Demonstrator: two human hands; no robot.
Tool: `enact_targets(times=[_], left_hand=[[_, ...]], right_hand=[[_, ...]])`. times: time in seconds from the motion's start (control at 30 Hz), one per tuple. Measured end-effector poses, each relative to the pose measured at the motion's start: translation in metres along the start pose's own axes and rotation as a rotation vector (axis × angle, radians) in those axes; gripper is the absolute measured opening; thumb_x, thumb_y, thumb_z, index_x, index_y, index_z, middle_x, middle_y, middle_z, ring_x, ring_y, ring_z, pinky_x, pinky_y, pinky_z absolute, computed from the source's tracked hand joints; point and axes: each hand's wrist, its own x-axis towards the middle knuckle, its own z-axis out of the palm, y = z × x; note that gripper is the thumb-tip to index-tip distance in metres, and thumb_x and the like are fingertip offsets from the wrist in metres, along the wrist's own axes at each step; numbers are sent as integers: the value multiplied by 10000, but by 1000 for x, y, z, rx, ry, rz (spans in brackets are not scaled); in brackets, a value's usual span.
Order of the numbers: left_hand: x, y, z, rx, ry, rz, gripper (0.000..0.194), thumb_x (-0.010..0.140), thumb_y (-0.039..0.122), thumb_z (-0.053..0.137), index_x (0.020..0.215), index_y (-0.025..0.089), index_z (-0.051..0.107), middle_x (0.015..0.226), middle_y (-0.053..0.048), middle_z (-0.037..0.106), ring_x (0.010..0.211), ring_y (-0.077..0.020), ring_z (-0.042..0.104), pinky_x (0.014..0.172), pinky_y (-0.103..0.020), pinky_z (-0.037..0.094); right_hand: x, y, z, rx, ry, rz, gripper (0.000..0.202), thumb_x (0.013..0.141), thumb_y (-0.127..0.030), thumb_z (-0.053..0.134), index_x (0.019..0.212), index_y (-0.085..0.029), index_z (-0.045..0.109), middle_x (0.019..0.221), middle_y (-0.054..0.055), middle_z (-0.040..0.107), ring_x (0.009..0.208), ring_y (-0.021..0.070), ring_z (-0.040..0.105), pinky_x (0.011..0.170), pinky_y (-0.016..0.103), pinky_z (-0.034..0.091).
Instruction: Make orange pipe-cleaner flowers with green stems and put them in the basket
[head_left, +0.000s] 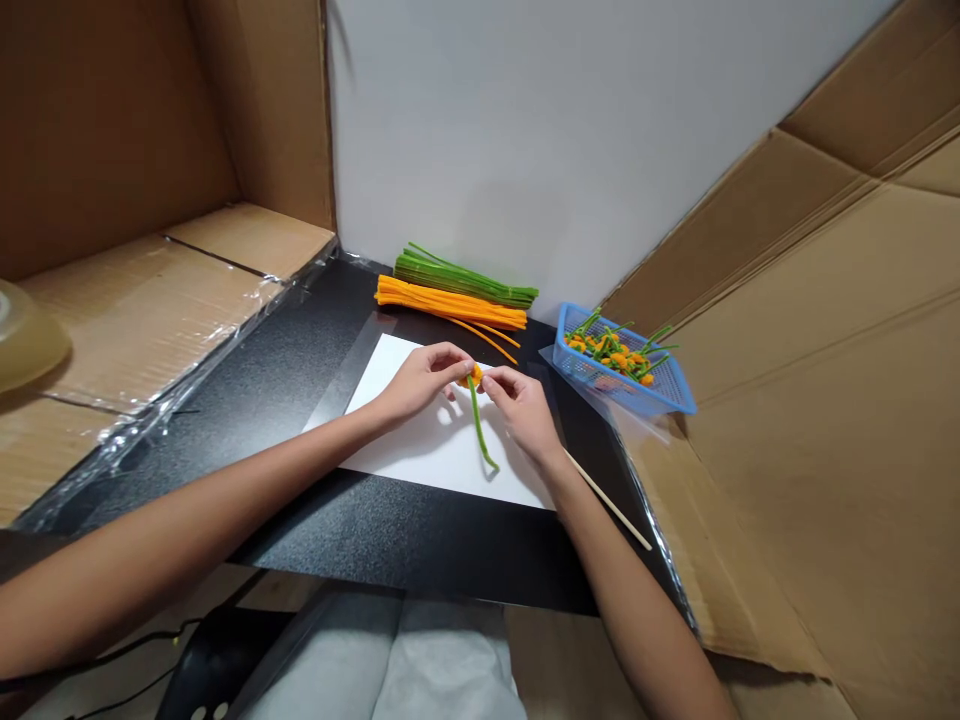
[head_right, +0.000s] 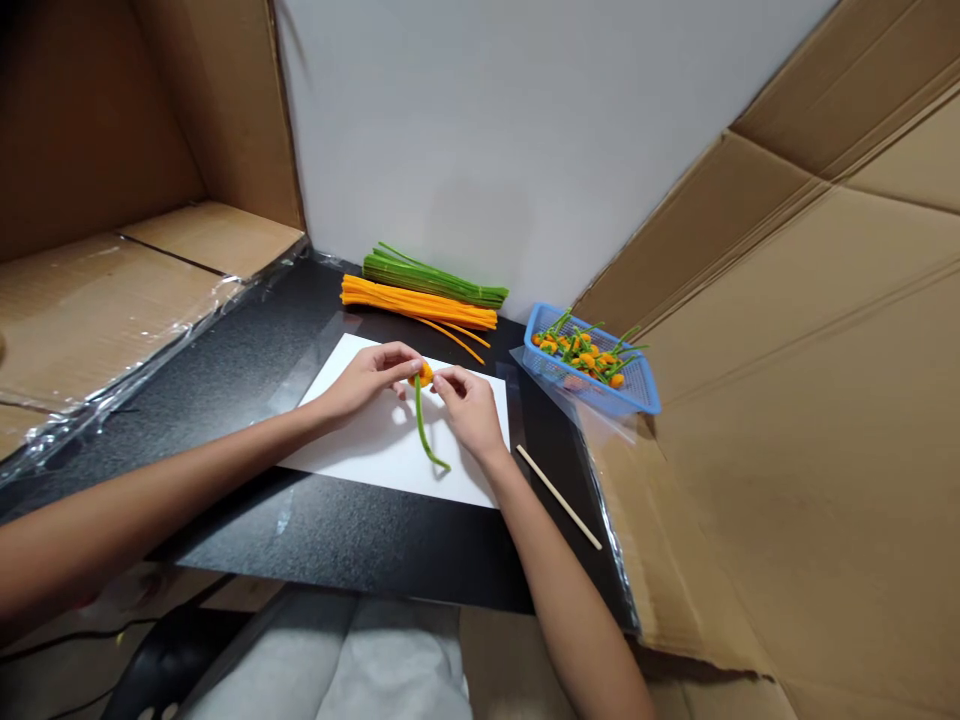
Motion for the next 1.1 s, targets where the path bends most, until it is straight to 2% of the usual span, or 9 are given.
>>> enact_targets(times=[0.1, 0.23, 0.37, 0.47, 0.73, 0.8, 0.93, 1.03, 1.1], left_hand=[[0, -1, -1, -11, -33, -67, 358, 734, 454, 761, 865, 127, 700, 817, -59, 695, 723, -153, 637, 606, -248, 512], [-1, -3, -1, 88, -29, -83, 282, 691, 367, 786, 805, 117, 720, 730, -49, 698, 627, -133, 614, 616, -258, 506], [-1, -7, 0, 144, 69, -88, 201, 669, 303, 762, 719, 115, 712, 647, -50, 687, 592, -144, 622, 590, -253, 481], [-3, -13, 4, 166, 164, -51, 178, 675, 294, 738, 704, 123, 699, 637, -48, 686, 591, -157, 638, 596, -263, 486], [-11, -18, 14, 208, 335, 7, 154, 709, 293, 690, 686, 150, 637, 698, -39, 693, 630, -164, 657, 614, -272, 500], [-9, -15, 11, 195, 314, 29, 152, 707, 283, 690, 684, 155, 612, 682, -18, 668, 605, -145, 634, 598, -261, 490], [-3, -14, 5, 39, 156, 20, 182, 695, 279, 724, 720, 151, 597, 685, 3, 634, 582, -118, 605, 560, -233, 480], [0, -15, 2, -53, 72, -28, 261, 725, 360, 749, 766, 141, 614, 709, -3, 626, 577, -106, 582, 537, -222, 476], [0, -14, 3, -102, -4, -59, 330, 763, 446, 735, 837, 139, 640, 789, -25, 644, 641, -118, 602, 551, -222, 495]], right_hand=[[-2, -1, -1, -132, 21, -56, 187, 896, -320, 604, 814, -190, 711, 806, 41, 716, 773, 194, 648, 729, 313, 473], [-6, -8, 0, -358, 63, -209, 150, 906, -235, 596, 813, -191, 706, 804, 39, 715, 720, 174, 622, 681, 297, 451], [-10, -14, 4, -555, 82, -349, 144, 909, -180, 588, 800, -183, 683, 781, 49, 691, 729, 184, 590, 693, 312, 444], [-12, -15, 9, -636, 106, -402, 146, 917, -156, 565, 811, -181, 662, 797, 64, 681, 760, 202, 577, 714, 332, 443], [-19, -19, 19, -624, 119, -410, 131, 931, -189, 554, 856, -184, 660, 819, 68, 674, 788, 213, 582, 735, 348, 451], [-18, -22, 18, -570, 108, -373, 104, 918, -245, 594, 895, -182, 674, 828, 63, 678, 789, 209, 588, 740, 346, 457], [-15, -24, 13, -461, 84, -260, 148, 843, -310, 690, 919, -184, 701, 831, 54, 692, 756, 195, 597, 698, 325, 466], [-13, -23, 11, -404, 71, -193, 114, 830, -279, 673, 880, -186, 716, 834, 53, 715, 735, 184, 606, 683, 312, 468], [-13, -23, 11, -334, 92, -142, 115, 821, -279, 669, 860, -185, 723, 828, 49, 727, 718, 178, 615, 675, 303, 471]])
